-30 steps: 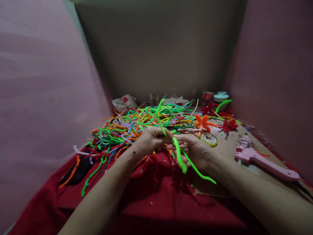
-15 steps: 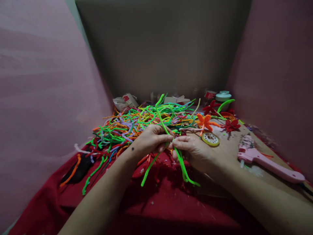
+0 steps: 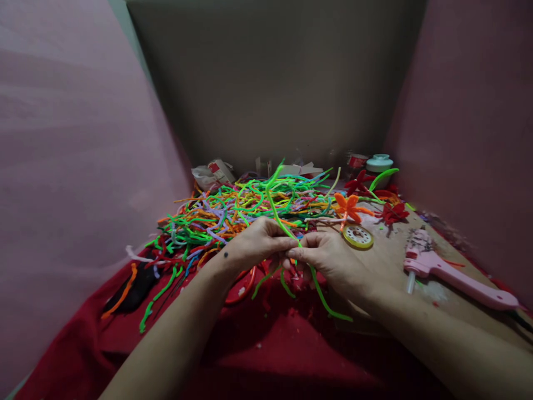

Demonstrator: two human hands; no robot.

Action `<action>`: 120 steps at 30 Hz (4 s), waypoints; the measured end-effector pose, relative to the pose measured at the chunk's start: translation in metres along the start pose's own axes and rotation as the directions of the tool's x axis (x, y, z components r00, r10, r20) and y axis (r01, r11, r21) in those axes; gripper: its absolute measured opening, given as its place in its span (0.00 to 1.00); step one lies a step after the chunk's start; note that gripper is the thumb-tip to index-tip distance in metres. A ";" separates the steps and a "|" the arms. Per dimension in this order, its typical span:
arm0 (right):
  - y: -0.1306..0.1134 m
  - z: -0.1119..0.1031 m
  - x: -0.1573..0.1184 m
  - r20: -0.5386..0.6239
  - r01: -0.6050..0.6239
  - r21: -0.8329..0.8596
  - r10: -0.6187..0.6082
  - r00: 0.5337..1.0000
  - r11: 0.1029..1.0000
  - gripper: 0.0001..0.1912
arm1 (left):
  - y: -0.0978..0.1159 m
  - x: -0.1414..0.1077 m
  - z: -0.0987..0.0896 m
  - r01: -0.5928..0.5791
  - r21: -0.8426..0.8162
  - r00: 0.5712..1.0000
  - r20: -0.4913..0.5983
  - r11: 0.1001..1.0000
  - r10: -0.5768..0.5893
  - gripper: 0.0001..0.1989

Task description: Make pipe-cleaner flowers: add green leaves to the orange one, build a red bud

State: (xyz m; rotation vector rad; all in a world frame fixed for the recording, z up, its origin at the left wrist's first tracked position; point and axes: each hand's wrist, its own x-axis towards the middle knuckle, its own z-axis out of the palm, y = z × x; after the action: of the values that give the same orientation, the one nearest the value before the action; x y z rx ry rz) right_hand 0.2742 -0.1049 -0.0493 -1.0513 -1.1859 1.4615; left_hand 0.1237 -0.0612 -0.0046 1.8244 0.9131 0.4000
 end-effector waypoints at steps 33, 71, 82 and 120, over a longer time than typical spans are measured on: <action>0.006 -0.006 0.021 -0.030 0.249 0.381 -0.258 0.966 0.890 0.08 | -0.013 0.019 0.021 -0.342 -0.537 0.848 -0.530 0.771 0.007 0.09; -0.006 0.013 -0.009 0.089 -0.053 0.079 0.046 0.995 0.995 0.07 | -0.006 0.016 0.013 -0.335 -0.634 0.881 -0.474 0.697 -0.008 0.11; 0.001 0.017 -0.014 0.190 -0.193 0.275 0.143 0.971 0.942 0.10 | -0.005 0.013 -0.025 -0.607 -0.497 0.615 -0.788 0.620 -0.029 0.09; 0.009 0.006 -0.001 0.133 -0.189 0.052 0.181 0.974 0.981 0.05 | -0.016 0.012 -0.014 -0.150 -0.174 0.798 -0.602 0.973 0.016 0.16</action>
State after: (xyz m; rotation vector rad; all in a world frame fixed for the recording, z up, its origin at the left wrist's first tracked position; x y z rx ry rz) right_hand 0.2672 -0.1081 -0.0572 -1.0600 -1.1455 1.7234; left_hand 0.1163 -0.0398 -0.0146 1.5534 1.1594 1.1396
